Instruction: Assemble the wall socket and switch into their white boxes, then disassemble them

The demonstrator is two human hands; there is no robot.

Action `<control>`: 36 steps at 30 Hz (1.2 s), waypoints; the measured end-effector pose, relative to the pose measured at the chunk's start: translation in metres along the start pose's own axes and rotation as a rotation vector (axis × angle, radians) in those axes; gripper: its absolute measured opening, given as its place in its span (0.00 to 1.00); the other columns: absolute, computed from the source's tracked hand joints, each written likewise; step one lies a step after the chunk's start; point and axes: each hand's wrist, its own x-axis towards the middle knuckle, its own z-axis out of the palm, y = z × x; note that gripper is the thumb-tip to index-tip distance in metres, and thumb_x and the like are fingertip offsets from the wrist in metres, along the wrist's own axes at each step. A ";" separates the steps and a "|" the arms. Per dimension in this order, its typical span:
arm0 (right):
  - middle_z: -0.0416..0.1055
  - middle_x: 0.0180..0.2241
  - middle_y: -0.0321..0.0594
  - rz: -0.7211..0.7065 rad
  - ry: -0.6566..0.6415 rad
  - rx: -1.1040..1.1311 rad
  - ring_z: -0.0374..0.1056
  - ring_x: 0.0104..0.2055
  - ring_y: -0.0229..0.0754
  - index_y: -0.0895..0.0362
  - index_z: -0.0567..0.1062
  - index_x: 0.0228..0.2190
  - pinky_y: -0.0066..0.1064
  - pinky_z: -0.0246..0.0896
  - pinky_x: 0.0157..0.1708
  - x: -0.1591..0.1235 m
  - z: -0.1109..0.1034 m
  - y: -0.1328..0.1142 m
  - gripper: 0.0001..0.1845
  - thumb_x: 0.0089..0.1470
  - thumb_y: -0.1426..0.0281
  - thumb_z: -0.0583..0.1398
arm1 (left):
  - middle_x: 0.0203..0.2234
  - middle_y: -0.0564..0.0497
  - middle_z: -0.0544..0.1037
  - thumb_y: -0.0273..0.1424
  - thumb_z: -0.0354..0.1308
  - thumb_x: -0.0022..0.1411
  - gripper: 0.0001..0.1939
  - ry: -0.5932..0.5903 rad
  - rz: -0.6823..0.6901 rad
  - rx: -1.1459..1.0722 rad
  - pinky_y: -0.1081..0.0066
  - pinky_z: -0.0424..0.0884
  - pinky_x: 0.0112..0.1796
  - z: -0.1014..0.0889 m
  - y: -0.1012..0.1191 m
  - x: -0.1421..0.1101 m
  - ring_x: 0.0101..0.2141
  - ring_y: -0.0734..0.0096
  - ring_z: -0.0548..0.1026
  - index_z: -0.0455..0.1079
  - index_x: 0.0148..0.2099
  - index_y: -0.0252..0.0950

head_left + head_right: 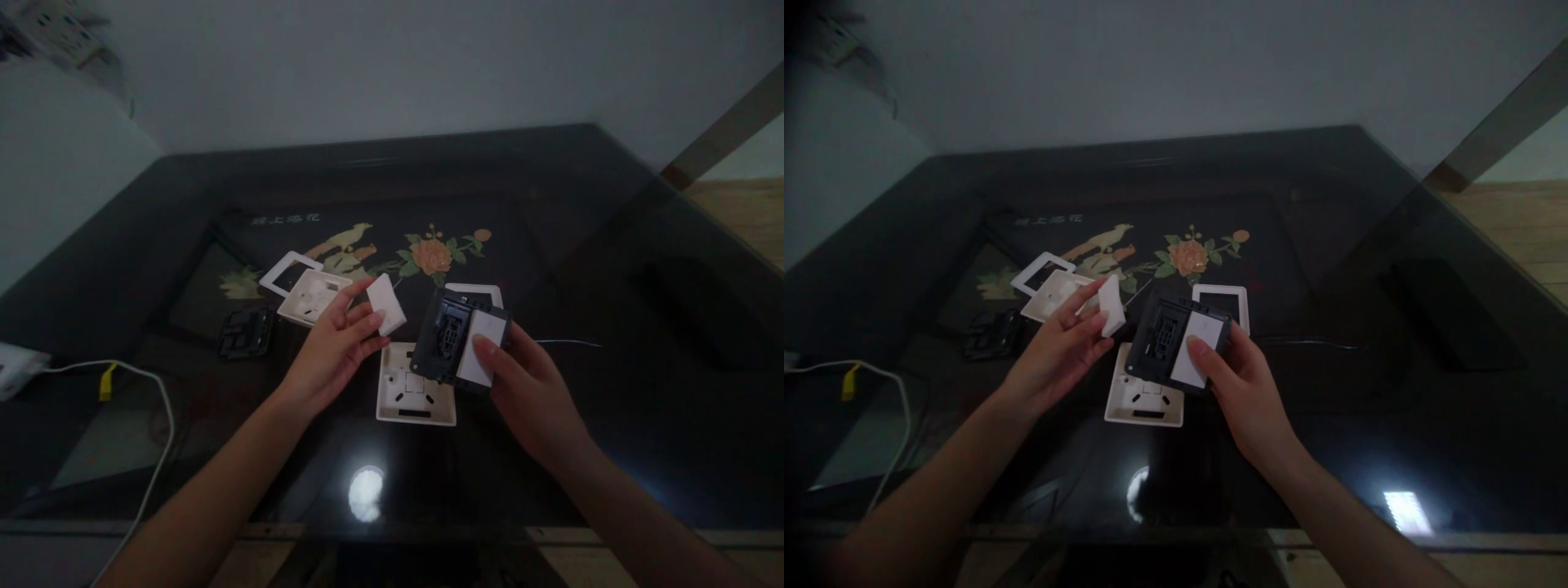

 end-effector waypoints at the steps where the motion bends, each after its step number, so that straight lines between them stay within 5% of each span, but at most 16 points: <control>1: 0.81 0.41 0.36 -0.001 -0.002 -0.013 0.77 0.41 0.44 0.50 0.78 0.39 0.40 0.75 0.43 0.000 -0.001 0.001 0.16 0.48 0.60 0.69 | 0.32 0.55 0.79 0.24 0.72 0.47 0.27 0.000 -0.011 -0.009 0.82 0.77 0.29 0.000 0.000 -0.003 0.29 0.77 0.78 0.70 0.50 0.39; 9: 0.80 0.34 0.35 -0.181 0.002 -0.328 0.76 0.35 0.41 0.50 0.76 0.38 0.33 0.75 0.33 -0.001 -0.004 -0.003 0.11 0.52 0.64 0.67 | 0.31 0.55 0.80 0.32 0.71 0.52 0.19 -0.083 0.108 0.148 0.77 0.77 0.27 -0.004 -0.002 -0.013 0.29 0.73 0.78 0.71 0.45 0.40; 18: 0.79 0.32 0.31 -0.325 0.018 -0.470 0.77 0.32 0.40 0.48 0.72 0.40 0.29 0.75 0.28 -0.006 0.001 -0.005 0.15 0.50 0.68 0.67 | 0.32 0.54 0.79 0.27 0.67 0.56 0.07 -0.110 0.378 0.579 0.75 0.77 0.33 0.003 -0.007 -0.030 0.31 0.73 0.78 0.73 0.37 0.38; 26: 0.78 0.39 0.34 -0.491 -0.031 -0.674 0.77 0.37 0.41 0.46 0.71 0.47 0.30 0.75 0.34 -0.016 -0.003 -0.004 0.19 0.54 0.70 0.65 | 0.34 0.50 0.82 0.23 0.62 0.61 0.07 -0.372 0.843 0.929 0.70 0.77 0.38 -0.001 -0.009 -0.033 0.35 0.67 0.80 0.75 0.40 0.39; 36: 0.79 0.43 0.34 -0.690 -0.120 -0.855 0.78 0.42 0.42 0.48 0.70 0.49 0.31 0.76 0.40 -0.022 -0.001 -0.011 0.19 0.56 0.74 0.62 | 0.29 0.49 0.79 0.25 0.59 0.66 0.03 -0.379 1.224 1.086 0.71 0.78 0.33 -0.001 -0.005 -0.032 0.32 0.71 0.79 0.73 0.38 0.32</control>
